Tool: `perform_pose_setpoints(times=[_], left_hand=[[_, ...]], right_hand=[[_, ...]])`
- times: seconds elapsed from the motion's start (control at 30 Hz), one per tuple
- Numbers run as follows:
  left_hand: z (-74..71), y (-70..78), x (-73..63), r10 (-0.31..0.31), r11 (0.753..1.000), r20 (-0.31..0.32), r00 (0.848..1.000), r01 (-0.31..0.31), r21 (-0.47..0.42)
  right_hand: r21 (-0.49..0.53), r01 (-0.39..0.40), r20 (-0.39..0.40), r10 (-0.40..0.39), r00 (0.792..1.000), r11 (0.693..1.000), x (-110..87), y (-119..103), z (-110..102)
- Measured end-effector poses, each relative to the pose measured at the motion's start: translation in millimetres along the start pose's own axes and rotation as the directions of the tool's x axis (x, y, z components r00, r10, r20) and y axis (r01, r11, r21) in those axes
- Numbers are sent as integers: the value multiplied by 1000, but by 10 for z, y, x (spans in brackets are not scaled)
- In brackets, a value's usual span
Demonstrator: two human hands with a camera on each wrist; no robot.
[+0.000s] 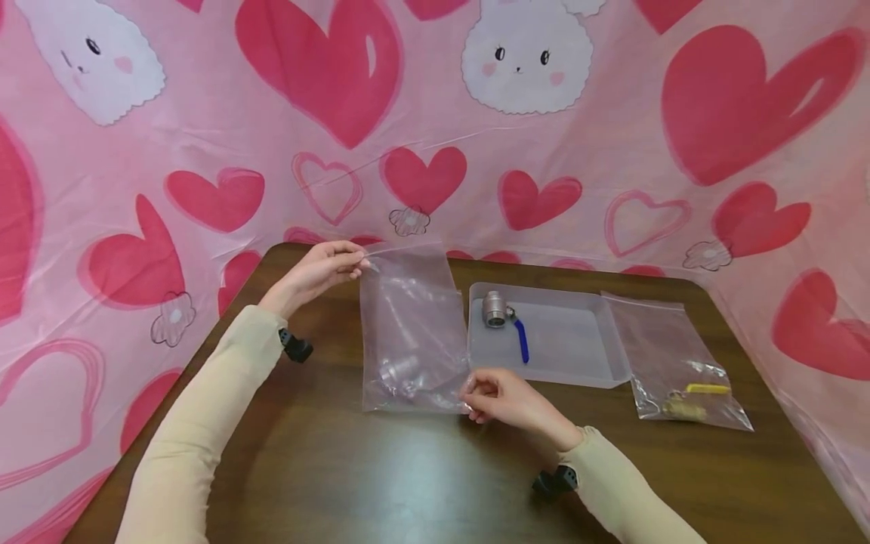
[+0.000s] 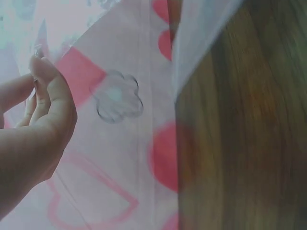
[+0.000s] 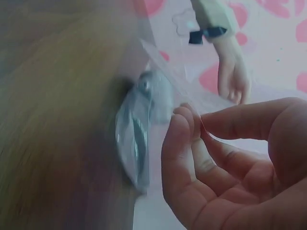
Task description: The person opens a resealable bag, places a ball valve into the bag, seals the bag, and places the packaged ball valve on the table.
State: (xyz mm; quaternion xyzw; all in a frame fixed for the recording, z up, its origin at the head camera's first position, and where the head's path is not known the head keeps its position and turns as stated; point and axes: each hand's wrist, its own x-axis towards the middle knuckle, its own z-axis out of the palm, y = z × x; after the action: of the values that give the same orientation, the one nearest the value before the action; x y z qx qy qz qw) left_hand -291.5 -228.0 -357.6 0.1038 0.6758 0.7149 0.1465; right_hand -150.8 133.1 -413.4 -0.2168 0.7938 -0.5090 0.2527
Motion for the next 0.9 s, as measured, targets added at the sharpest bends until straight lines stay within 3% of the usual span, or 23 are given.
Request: perform_pose_setpoints(times=[0.23, 0.4, 0.53, 0.7, 0.9], left_hand=[[339, 30, 7, 33, 997, 32, 999, -36, 75], [590, 61, -21, 99, 978, 71, 993, -110, 175], [767, 93, -70, 152, 948, 73, 986, -166, 272], [963, 124, -161, 232, 893, 47, 972, -232, 387], [1135, 76, -250, 360, 819, 45, 932, -338, 464]], right_hand=[[-141, 34, -18, -36, 999, 989, -281, 186, -214], [-319, 74, -46, -93, 995, 945, -413, 282, -278], [-426, 72, -77, -115, 990, 902, -492, 320, -303], [-500, 42, -91, -101, 991, 865, -586, 342, -324], [-572, 41, -104, -122, 987, 819, -655, 363, -336]])
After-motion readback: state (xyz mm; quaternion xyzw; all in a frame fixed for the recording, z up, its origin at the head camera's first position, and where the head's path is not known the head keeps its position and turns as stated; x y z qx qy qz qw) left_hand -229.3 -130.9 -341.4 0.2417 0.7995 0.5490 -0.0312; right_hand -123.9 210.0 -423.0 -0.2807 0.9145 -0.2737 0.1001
